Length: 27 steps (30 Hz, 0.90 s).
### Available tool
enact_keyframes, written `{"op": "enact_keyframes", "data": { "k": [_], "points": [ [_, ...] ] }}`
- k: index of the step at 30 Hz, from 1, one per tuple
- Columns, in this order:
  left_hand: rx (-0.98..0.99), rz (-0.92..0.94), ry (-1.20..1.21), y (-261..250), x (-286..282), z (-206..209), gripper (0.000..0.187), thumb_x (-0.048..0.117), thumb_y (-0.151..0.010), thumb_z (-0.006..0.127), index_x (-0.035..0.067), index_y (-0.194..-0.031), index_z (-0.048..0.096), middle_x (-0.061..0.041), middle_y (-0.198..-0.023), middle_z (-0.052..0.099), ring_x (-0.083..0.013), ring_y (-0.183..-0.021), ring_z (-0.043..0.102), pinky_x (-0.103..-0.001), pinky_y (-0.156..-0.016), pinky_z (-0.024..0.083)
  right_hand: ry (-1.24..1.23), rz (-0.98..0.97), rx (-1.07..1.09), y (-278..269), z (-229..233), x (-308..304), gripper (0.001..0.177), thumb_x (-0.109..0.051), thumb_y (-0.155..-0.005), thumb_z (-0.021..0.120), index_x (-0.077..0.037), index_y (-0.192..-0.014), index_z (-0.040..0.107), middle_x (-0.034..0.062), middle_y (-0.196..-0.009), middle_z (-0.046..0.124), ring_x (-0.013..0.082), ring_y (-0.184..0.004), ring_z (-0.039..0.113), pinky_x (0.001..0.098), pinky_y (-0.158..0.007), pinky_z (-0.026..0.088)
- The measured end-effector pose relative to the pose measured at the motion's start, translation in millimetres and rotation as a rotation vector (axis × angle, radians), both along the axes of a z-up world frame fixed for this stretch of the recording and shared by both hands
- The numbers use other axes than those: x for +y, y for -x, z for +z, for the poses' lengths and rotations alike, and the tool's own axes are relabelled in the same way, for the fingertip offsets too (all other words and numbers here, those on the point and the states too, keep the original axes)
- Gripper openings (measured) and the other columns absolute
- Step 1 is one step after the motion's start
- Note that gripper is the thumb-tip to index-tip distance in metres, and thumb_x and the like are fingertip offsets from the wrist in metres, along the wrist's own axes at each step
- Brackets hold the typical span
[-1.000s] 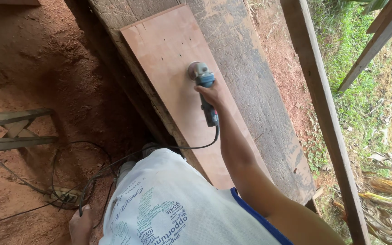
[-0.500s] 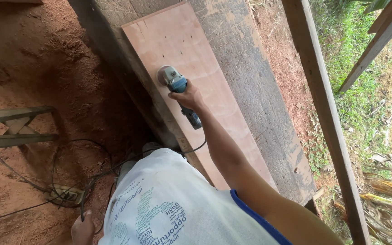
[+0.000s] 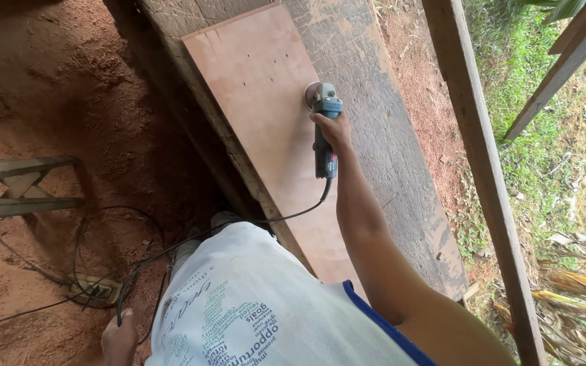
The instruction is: The person uses an electric sander to smooth the surface of a long wooden plank resting on a workbench. They move the sander back and forth along the plank's length, occasionally adjusting their position and the plank's orientation to reach different areas.
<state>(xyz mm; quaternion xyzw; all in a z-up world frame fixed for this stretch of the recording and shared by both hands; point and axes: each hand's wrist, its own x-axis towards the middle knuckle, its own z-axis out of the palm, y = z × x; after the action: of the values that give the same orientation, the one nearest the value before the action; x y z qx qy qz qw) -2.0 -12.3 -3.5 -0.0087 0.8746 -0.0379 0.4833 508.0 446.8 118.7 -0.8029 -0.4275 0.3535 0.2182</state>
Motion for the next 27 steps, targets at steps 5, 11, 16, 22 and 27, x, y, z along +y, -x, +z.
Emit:
{"op": "enact_keyframes", "data": {
  "k": [5,11,16,22,27],
  "points": [
    [-0.028,0.1,0.043,-6.4,14.8,19.2,0.047,0.041,-0.106,0.056,0.015,-0.144,0.061,-0.019,-0.12,0.069,-0.0352,-0.109,0.066,-0.057,-0.099,0.055,0.02,-0.165,0.138,-8.4,21.1,-27.3,0.046,-0.029,-0.071,0.082,-0.002,-0.105,0.066,0.0107,-0.085,0.067,0.024,-0.065,0.07,0.0396,-0.053,0.062],
    [-0.003,0.035,-0.039,-0.1,3.5,-14.9,0.045,0.041,-0.103,0.06,0.011,-0.135,0.07,-0.015,-0.128,0.065,-0.0346,-0.116,0.06,-0.055,-0.102,0.049,-0.007,-0.19,0.089,-23.3,8.3,-79.4,0.047,-0.029,-0.071,0.083,-0.003,-0.106,0.066,0.01,-0.085,0.069,0.022,-0.067,0.071,0.0373,-0.056,0.061],
    [-0.023,-0.036,-0.058,9.6,4.3,-6.4,0.048,0.042,-0.105,0.06,0.006,-0.135,0.069,-0.019,-0.123,0.069,-0.0379,-0.111,0.066,-0.053,-0.095,0.051,-0.038,-0.206,0.091,-8.9,14.0,-85.0,0.048,-0.03,-0.071,0.085,-0.003,-0.107,0.068,0.0102,-0.087,0.07,0.0202,-0.069,0.07,0.0359,-0.057,0.06],
    [0.016,-0.06,-0.132,16.1,-1.8,10.9,0.049,0.045,-0.106,0.058,0.009,-0.138,0.068,-0.02,-0.114,0.07,-0.0359,-0.104,0.065,-0.052,-0.092,0.05,-0.022,-0.153,0.098,0.5,8.7,-64.5,0.05,-0.03,-0.072,0.085,-0.003,-0.11,0.066,0.0105,-0.088,0.07,0.0195,-0.069,0.069,0.0366,-0.058,0.06],
    [0.043,0.005,-0.191,11.5,-25.4,0.4,0.05,0.043,-0.103,0.061,0.007,-0.136,0.069,-0.016,-0.111,0.07,-0.0333,-0.104,0.065,-0.052,-0.09,0.05,-0.022,-0.081,0.162,26.9,20.8,-56.6,0.057,-0.029,-0.069,0.082,-0.004,-0.115,0.062,0.01,-0.087,0.067,0.0222,-0.065,0.068,0.0398,-0.056,0.06]
  ]
}}
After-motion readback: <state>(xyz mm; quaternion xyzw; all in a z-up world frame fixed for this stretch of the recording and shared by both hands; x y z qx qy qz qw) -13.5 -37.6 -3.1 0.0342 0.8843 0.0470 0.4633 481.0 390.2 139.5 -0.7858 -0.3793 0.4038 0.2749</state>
